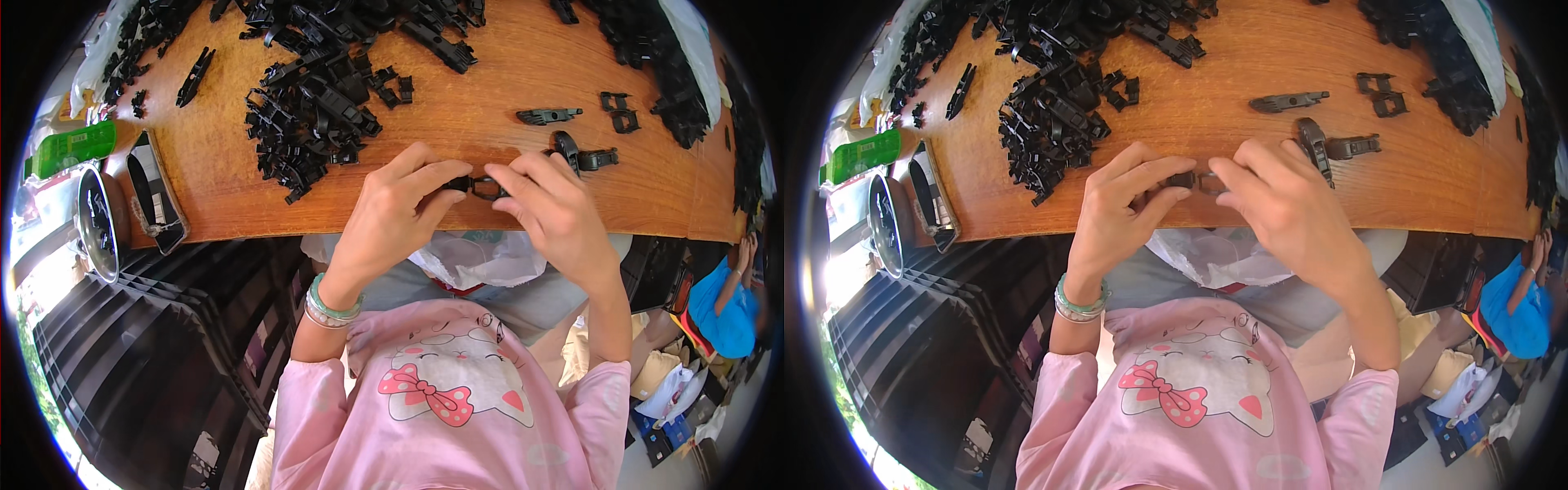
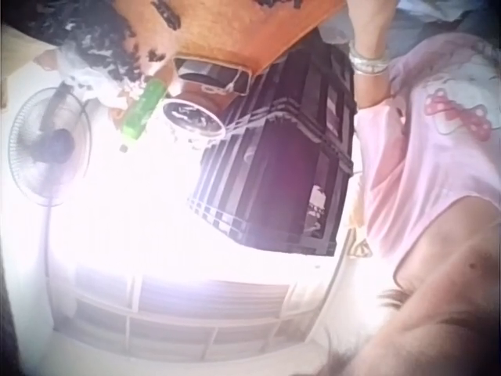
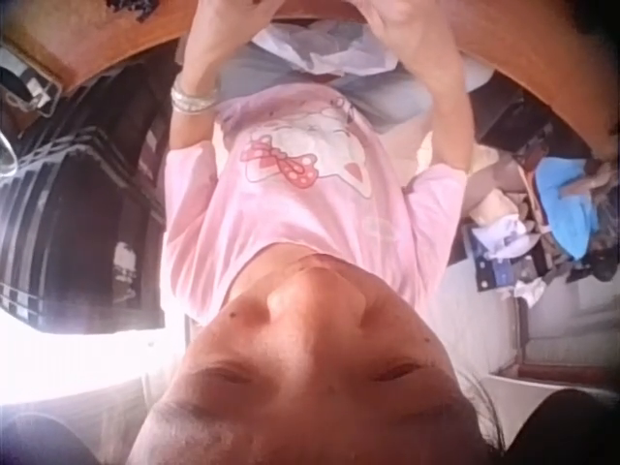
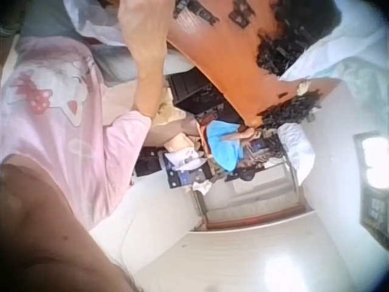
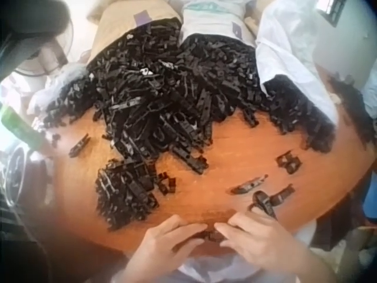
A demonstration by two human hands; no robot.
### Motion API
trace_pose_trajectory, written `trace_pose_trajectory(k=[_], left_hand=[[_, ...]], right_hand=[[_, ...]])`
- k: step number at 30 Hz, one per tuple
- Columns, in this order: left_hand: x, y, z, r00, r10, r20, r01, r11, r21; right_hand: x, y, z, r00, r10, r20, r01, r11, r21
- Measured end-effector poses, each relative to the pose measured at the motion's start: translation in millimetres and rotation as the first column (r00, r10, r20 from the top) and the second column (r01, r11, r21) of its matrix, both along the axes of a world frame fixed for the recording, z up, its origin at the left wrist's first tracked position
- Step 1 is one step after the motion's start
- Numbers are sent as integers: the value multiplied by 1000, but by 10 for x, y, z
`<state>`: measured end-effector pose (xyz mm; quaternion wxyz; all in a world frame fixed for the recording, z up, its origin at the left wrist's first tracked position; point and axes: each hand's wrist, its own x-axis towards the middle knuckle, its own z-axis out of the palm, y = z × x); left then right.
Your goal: The person assembles small black plastic buckle components by hand at a table.
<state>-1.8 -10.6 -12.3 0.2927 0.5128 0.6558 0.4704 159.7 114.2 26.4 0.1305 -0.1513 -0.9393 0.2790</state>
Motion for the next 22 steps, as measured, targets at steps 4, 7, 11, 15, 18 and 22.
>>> trace_pose_trajectory(k=[4, 7, 11, 15, 18, 22], left_hand=[[-14, -5, -1, 999, -5, 34, 6, 1000, -21], [-17, -3, -10, 999, -15, 29, 15, 1000, -15], [-18, 8, 7, 999, -15, 39, 15, 1000, -12], [-26, 16, 8, 999, -21, 40, 22, 1000, -17], [-38, 14, -7, 999, -29, 44, 30, 999, -25], [-57, 15, -36, 998, -42, 40, 42, 999, 9]], right_hand=[[11, 5, 50, 999, 17, 48, -18, 999, 26], [15, -2, 87, 1000, -6, -5, 6, 1000, -15], [-14, 4, 58, 999, 12, -41, -14, 999, -41], [-26, 10, 58, 1000, 11, -29, -12, 1000, -26], [-48, 22, 84, 1000, 26, 6, -26, 1000, -1], [-89, 47, 203, 974, 105, 201, -105, 994, -10]])
